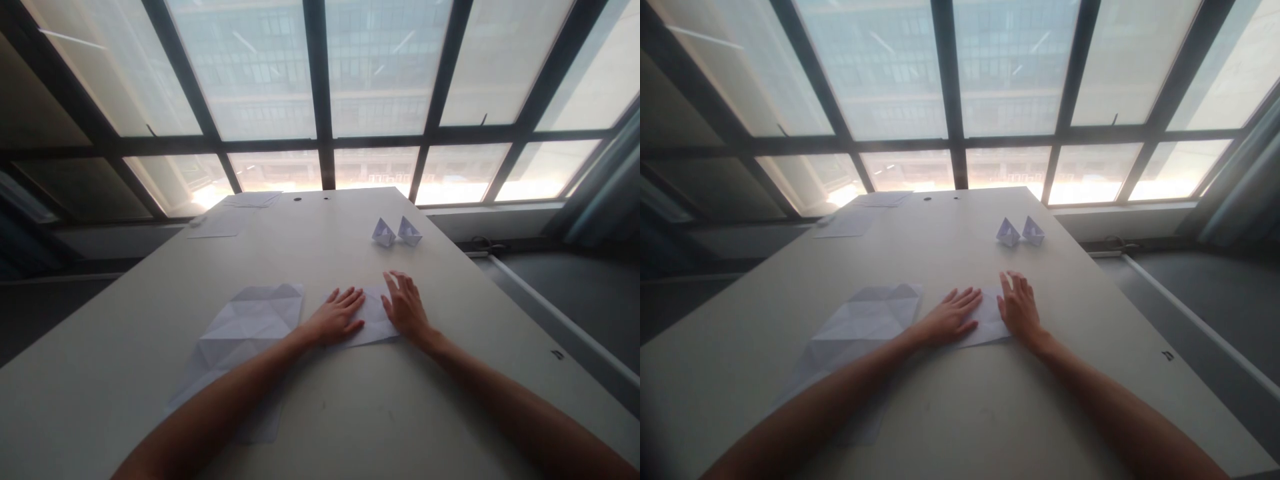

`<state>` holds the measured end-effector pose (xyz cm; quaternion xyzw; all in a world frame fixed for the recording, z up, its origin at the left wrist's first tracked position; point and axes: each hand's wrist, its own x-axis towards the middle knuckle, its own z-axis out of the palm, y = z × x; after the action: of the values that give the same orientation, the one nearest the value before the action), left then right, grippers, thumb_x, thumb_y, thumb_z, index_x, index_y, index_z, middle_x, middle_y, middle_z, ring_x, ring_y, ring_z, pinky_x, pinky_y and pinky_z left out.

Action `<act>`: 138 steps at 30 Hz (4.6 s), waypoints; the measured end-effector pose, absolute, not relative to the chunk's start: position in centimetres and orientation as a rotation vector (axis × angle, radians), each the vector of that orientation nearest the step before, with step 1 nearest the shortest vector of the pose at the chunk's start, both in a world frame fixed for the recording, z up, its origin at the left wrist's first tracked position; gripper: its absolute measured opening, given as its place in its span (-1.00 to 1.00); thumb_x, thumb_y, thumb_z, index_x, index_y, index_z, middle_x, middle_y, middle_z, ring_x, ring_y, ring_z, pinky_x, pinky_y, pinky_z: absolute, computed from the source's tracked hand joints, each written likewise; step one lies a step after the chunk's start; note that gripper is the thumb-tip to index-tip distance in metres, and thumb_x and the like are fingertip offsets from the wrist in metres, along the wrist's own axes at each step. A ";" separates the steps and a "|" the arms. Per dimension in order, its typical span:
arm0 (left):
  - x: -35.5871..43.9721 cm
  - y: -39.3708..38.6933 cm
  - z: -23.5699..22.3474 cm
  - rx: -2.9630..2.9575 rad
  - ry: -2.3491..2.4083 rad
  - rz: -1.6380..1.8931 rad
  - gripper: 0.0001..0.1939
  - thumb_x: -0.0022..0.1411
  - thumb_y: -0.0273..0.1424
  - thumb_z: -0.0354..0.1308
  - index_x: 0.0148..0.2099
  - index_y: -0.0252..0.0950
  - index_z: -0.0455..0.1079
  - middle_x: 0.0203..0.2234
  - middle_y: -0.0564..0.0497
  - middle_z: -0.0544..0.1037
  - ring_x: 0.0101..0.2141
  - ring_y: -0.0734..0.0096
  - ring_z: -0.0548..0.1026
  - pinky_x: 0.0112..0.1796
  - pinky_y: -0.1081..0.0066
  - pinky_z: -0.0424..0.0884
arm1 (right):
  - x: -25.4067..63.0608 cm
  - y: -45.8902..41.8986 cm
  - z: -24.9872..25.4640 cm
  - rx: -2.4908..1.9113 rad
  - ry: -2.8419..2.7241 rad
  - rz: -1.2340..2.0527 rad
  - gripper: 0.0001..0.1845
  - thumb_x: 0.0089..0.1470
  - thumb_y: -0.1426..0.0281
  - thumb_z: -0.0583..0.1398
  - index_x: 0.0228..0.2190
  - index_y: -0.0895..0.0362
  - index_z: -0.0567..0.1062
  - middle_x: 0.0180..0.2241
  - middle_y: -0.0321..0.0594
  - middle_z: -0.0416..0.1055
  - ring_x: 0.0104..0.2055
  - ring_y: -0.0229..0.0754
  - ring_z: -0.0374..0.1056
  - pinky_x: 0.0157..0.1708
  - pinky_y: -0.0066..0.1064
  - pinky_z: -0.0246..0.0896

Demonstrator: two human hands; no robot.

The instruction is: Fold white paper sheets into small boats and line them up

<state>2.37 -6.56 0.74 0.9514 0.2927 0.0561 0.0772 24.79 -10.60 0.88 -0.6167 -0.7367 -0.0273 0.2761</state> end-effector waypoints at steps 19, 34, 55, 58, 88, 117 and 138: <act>1.8 -6.0 0.7 2.739 1.275 0.041 -0.06 0.32 0.19 -0.39 0.45 -0.43 -0.18 0.40 -0.21 -0.17 0.39 0.13 -0.22 0.29 -0.04 -0.32 | 26.3 -8.9 -0.8 -2.024 -2.232 0.164 -0.27 0.31 0.12 -0.20 0.36 0.25 -0.04 0.41 -0.07 -0.22 0.44 -0.01 -0.33 0.33 0.10 -0.50; 1.6 -5.7 -0.1 2.709 1.343 0.211 -0.22 0.37 0.10 -0.24 0.44 -0.26 -0.07 0.39 -0.24 -0.08 0.37 -0.05 -0.12 0.25 -0.20 -0.23 | 27.5 -8.2 -1.1 -1.965 -2.172 0.144 -0.34 0.32 0.20 -0.14 0.33 0.25 0.05 0.39 0.00 -0.12 0.42 0.05 -0.23 0.31 0.14 -0.35; 2.2 -5.7 1.7 2.816 1.007 0.406 -0.58 0.44 -0.16 -0.12 0.20 -0.07 0.37 0.20 0.03 0.39 0.05 0.17 0.38 0.09 0.11 0.28 | 24.3 -11.1 -0.3 -1.639 -2.256 0.088 -0.28 0.21 0.02 0.09 0.22 0.23 0.28 0.28 0.10 0.16 0.31 0.10 0.04 0.28 -0.06 -0.10; 1.8 -5.1 1.4 2.764 0.943 0.488 -0.64 0.42 -0.26 -0.05 0.15 -0.12 0.43 0.08 -0.01 0.50 0.00 0.25 0.42 0.10 0.21 0.30 | 25.5 -10.1 -0.3 -1.539 -2.365 0.222 -0.22 0.21 0.03 0.09 0.28 0.24 0.18 0.33 0.09 0.04 0.38 0.04 -0.07 0.33 -0.06 -0.21; 1.2 -4.2 0.9 2.721 0.977 0.305 -0.28 0.29 0.00 0.09 0.38 -0.15 0.10 0.31 -0.09 0.22 0.31 0.14 0.12 0.29 0.08 -0.05 | 27.1 -9.6 0.7 -1.472 -2.439 0.358 -0.19 0.19 0.07 0.14 0.31 0.22 0.11 0.35 0.04 -0.03 0.41 0.02 -0.16 0.34 0.07 -0.36; 1.9 -4.6 1.2 2.300 1.035 1.216 -0.66 0.27 -0.41 0.14 0.10 -0.19 0.38 0.14 -0.12 0.35 0.12 0.18 0.38 0.02 0.16 0.44 | 25.3 -9.0 -0.3 -1.209 -1.375 0.916 -0.40 0.03 0.29 0.20 0.11 0.14 0.27 -0.39 -0.27 0.46 -0.51 -0.26 0.33 -0.55 -0.49 0.19; 2.1 -5.6 0.3 2.882 0.929 0.086 -0.30 0.44 0.01 -0.35 0.47 -0.19 -0.30 0.41 -0.05 -0.13 0.38 0.23 -0.18 0.30 0.07 -0.27 | 23.2 -11.4 -0.1 -1.625 -2.439 0.202 -0.20 0.32 0.01 -0.18 0.34 0.33 0.01 0.38 0.05 -0.14 0.43 0.01 -0.25 0.35 0.03 -0.41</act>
<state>2.09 -5.57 0.29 0.9499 0.3061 0.0283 0.0560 23.23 -11.35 -0.09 -0.5501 -0.8260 0.0682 0.1018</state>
